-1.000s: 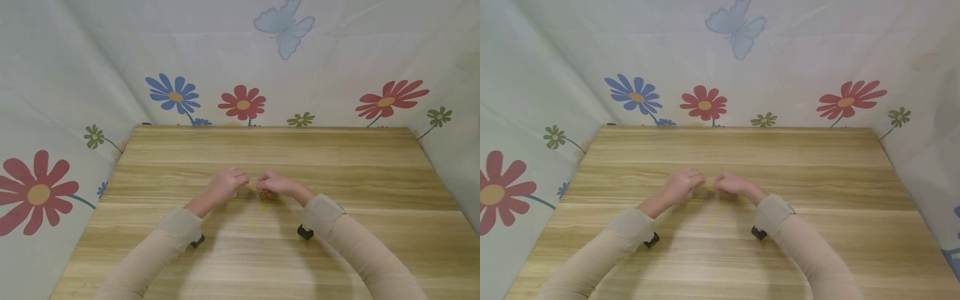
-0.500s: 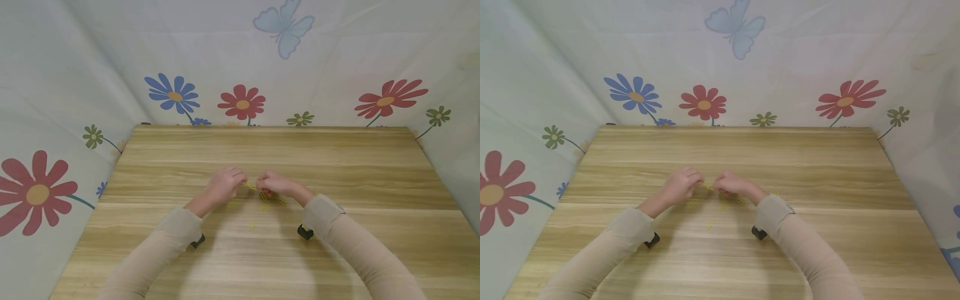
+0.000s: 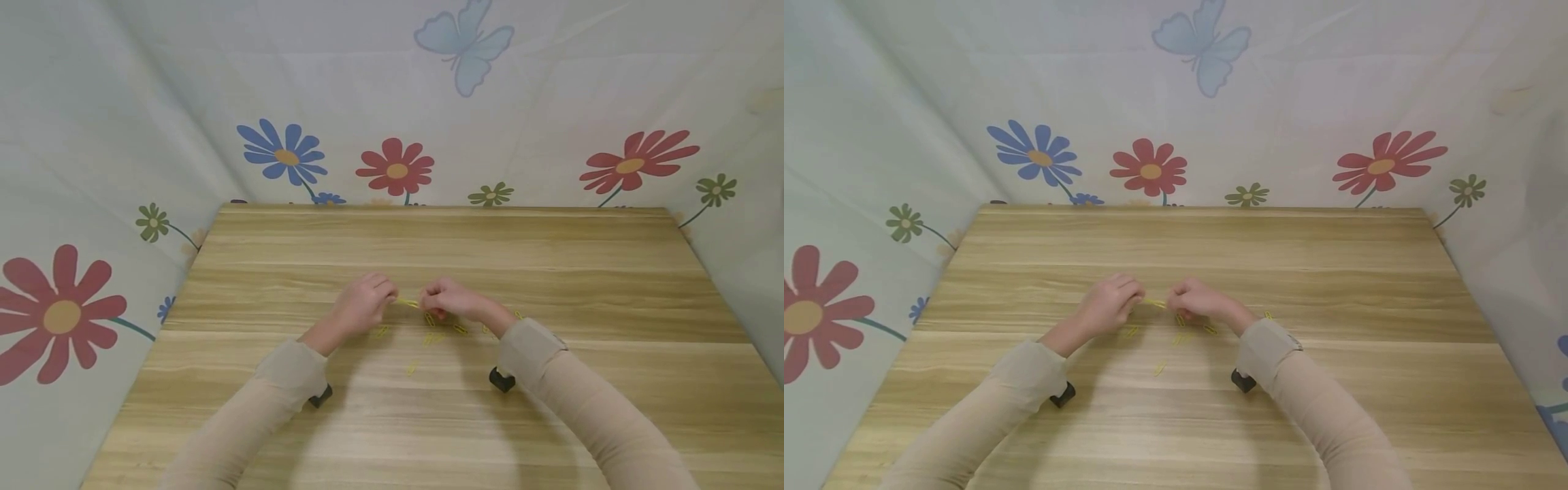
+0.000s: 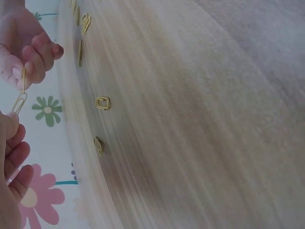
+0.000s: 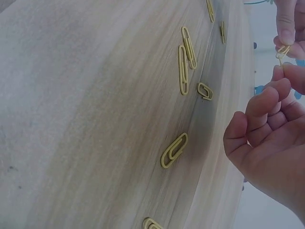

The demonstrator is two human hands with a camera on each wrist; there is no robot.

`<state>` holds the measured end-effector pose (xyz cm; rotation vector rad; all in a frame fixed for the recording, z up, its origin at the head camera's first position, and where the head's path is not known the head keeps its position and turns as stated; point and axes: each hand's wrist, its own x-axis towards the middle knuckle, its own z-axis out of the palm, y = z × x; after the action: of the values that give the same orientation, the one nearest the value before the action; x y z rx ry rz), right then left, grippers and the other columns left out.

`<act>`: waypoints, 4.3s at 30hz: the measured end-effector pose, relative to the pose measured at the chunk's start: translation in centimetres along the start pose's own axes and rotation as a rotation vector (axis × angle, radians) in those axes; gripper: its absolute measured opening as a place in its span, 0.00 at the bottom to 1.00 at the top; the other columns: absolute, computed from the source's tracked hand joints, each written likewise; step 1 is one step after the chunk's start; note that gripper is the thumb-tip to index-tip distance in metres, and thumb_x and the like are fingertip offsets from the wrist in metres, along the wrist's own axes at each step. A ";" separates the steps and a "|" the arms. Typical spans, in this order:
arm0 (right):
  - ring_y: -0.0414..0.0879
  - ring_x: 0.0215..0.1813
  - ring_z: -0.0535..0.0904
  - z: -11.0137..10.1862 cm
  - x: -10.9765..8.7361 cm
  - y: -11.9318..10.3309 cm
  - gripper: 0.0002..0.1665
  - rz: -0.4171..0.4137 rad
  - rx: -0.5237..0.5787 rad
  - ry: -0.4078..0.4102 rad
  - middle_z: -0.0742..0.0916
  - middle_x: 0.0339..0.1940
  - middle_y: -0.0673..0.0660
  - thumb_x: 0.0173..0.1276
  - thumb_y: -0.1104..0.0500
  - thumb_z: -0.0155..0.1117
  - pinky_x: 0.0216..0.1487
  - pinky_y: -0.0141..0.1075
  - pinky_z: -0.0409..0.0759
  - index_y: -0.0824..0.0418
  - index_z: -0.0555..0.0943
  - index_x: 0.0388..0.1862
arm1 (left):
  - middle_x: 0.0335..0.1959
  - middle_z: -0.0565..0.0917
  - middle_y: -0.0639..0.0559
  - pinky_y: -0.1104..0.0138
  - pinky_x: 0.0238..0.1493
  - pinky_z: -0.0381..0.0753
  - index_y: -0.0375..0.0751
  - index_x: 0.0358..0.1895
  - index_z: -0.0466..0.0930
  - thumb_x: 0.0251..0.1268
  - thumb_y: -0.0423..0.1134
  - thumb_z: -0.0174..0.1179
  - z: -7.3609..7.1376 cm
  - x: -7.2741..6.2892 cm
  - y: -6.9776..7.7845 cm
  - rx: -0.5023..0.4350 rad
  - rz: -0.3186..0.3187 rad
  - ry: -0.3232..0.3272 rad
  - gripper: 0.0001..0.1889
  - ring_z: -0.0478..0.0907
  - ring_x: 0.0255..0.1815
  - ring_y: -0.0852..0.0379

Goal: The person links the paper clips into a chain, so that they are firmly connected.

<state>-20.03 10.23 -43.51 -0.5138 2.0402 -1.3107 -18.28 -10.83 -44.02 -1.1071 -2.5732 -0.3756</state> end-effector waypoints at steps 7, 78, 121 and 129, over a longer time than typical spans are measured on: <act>0.42 0.19 0.64 0.0 -0.1 -0.1 0.10 0.017 0.031 0.004 0.69 0.13 0.50 0.61 0.64 0.49 0.25 0.32 0.64 0.71 0.69 0.24 | 0.29 0.79 0.54 0.69 0.40 0.75 0.41 0.30 0.77 0.57 0.36 0.56 0.3 -0.3 -0.2 -0.008 -0.003 0.018 0.03 0.75 0.35 0.58; 0.41 0.20 0.63 0.2 -0.3 -0.6 0.13 -0.025 0.127 -0.038 0.69 0.14 0.50 0.64 0.64 0.47 0.24 0.32 0.66 0.76 0.71 0.32 | 0.27 0.82 0.53 0.71 0.33 0.79 0.42 0.26 0.82 0.46 0.35 0.66 1.1 -1.0 0.8 -0.056 0.113 0.293 0.03 0.79 0.30 0.59; 0.46 0.19 0.64 0.5 0.2 -0.5 0.14 -0.031 0.043 0.044 0.69 0.13 0.54 0.62 0.63 0.52 0.25 0.35 0.64 0.76 0.74 0.35 | 0.31 0.82 0.53 0.71 0.37 0.76 0.41 0.31 0.79 0.59 0.39 0.55 0.5 -0.9 1.3 -0.363 -0.175 -0.012 0.06 0.76 0.33 0.61; 0.46 0.18 0.63 0.6 0.2 -0.5 0.14 -0.029 0.055 0.043 0.68 0.12 0.54 0.62 0.63 0.52 0.23 0.34 0.64 0.77 0.74 0.35 | 0.31 0.81 0.52 0.69 0.38 0.77 0.40 0.31 0.80 0.60 0.38 0.53 0.2 -0.9 1.3 -0.433 -0.246 -0.066 0.07 0.77 0.33 0.60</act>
<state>-19.75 9.49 -43.25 -0.4959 2.0319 -1.4023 -16.78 -10.46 -44.37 -0.9390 -2.7700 -1.0094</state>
